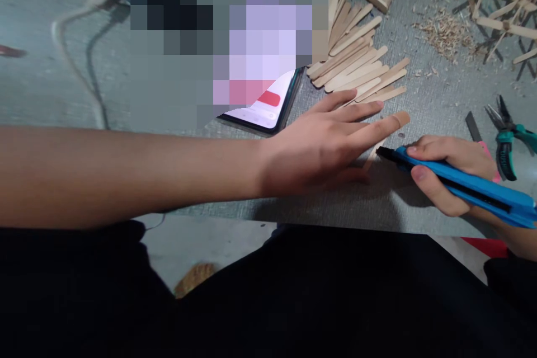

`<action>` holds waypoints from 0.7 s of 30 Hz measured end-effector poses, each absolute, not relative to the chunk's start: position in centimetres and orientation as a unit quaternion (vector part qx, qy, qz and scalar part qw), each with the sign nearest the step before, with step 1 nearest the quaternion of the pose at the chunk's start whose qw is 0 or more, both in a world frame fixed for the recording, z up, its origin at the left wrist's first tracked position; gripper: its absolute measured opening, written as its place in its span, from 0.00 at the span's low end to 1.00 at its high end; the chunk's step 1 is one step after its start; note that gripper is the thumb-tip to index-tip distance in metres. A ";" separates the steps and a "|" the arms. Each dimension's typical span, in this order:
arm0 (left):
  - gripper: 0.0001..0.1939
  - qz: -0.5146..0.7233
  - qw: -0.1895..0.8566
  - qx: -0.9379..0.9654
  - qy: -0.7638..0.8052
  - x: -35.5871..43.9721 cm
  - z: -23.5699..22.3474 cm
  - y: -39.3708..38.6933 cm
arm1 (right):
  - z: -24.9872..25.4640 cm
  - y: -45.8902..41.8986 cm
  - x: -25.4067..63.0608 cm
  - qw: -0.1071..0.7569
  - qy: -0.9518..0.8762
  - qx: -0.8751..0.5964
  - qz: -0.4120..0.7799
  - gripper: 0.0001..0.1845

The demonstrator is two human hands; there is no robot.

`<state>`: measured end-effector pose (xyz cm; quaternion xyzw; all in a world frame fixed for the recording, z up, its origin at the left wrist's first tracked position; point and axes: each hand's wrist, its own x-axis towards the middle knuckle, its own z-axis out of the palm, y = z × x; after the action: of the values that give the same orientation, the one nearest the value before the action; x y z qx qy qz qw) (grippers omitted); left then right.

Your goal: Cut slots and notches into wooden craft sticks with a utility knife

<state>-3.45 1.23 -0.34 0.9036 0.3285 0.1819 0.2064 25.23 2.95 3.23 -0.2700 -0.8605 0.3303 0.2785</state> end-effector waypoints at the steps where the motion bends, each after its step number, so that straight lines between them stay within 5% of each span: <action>1: 0.42 0.180 0.204 0.905 0.327 -3.4 -0.3 1.2 | 3.3 2.9 25.2 0.281 -0.856 -0.281 0.331 0.11; 21: 0.39 0.194 0.210 0.898 0.333 -3.7 -0.6 1.2 | 3.2 2.1 25.8 0.286 -0.836 -0.347 0.314 0.09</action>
<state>-3.66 1.18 -0.60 0.8984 0.3332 0.1943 0.2103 25.83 2.11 3.22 -0.3473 -0.8362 0.3136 0.2859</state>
